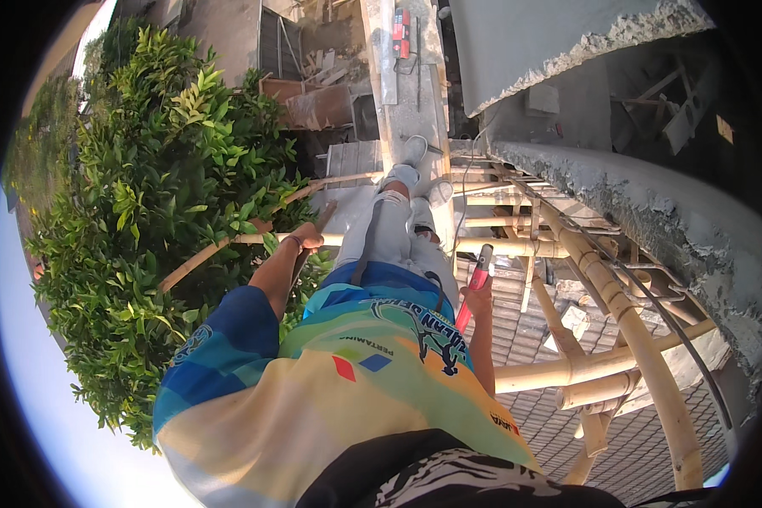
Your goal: The person welds steel rods to a concrete structure using a handheld welding torch. They position the rods against the structure, strike an arc, and weld the joints while standing on bamboo scaffolding.
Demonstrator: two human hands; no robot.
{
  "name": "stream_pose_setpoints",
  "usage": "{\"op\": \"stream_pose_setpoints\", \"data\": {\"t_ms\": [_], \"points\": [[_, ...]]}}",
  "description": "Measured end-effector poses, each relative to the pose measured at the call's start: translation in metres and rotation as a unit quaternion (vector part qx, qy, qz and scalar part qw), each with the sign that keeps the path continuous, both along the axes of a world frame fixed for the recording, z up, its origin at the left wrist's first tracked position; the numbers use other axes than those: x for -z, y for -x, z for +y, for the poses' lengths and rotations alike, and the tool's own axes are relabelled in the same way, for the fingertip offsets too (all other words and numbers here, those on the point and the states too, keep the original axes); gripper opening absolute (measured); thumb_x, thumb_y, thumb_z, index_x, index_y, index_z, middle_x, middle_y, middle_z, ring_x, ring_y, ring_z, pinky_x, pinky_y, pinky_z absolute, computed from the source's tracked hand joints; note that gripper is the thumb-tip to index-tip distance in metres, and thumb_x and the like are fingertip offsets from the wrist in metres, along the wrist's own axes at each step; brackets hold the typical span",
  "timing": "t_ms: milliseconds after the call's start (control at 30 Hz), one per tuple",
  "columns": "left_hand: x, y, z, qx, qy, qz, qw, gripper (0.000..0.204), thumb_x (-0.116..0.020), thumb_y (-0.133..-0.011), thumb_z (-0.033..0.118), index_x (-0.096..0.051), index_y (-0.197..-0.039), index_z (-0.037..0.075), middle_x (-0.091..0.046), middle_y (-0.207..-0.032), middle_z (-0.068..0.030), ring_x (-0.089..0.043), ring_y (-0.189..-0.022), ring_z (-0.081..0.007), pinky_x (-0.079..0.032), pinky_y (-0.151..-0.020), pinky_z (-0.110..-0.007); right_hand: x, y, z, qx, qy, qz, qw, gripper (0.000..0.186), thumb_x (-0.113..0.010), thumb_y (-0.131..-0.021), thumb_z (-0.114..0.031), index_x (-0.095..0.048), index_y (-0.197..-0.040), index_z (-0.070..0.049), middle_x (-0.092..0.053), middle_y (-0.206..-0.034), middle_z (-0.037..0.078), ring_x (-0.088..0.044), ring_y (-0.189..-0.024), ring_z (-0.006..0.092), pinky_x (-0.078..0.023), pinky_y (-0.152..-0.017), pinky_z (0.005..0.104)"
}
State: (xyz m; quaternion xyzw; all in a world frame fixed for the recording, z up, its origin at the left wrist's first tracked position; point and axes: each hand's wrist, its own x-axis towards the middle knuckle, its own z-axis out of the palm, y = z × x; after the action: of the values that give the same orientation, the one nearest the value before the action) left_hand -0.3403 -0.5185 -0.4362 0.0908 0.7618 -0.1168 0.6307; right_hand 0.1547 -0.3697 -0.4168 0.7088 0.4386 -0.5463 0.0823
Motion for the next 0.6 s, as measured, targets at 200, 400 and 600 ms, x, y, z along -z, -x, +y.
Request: {"op": "stream_pose_setpoints", "data": {"t_ms": [200, 400, 600], "points": [[0.078, 0.006, 0.052, -0.03, -0.063, 0.047, 0.996, 0.032, -0.066, -0.082, 0.018, -0.067, -0.091, -0.013, -0.068, -0.071, -0.0179, -0.068, -0.058, -0.0266, -0.055, -0.053, -0.039, 0.023, 0.005, 0.006, -0.041, 0.013, 0.004, 0.999, 0.076, -0.076, -0.063, -0.011, -0.042, -0.131, -0.005, -0.062, -0.107, 0.018, -0.062, -0.097, 0.0333, -0.051, -0.089, 0.0436], [0.194, 0.021, 0.145, 0.134, -0.174, 0.151, 0.964, 0.05, -0.063, -0.083, 0.034, -0.062, -0.111, -0.008, -0.07, -0.099, -0.0285, -0.07, -0.095, -0.0423, -0.053, -0.087, -0.05, 0.054, 0.014, 0.006, -0.045, 0.001, -0.078, 0.996, 0.097, -0.077, -0.064, -0.014, -0.032, -0.149, -0.008, -0.058, -0.124, 0.026, -0.059, -0.115, 0.044, -0.049, -0.094, 0.0501], [0.347, 0.044, 0.255, 0.113, -0.228, 0.152, 0.955, 0.051, -0.055, -0.093, 0.04, -0.05, -0.118, -0.004, -0.069, -0.101, -0.0308, -0.067, -0.096, -0.048, -0.052, -0.085, -0.057, 0.105, 0.027, -0.015, 0.11, 0.129, -0.143, 0.975, 0.103, -0.074, -0.065, -0.015, -0.022, -0.153, -0.001, -0.06, -0.109, 0.022, -0.065, -0.1, 0.0325, -0.054, -0.082, 0.0419]]}}
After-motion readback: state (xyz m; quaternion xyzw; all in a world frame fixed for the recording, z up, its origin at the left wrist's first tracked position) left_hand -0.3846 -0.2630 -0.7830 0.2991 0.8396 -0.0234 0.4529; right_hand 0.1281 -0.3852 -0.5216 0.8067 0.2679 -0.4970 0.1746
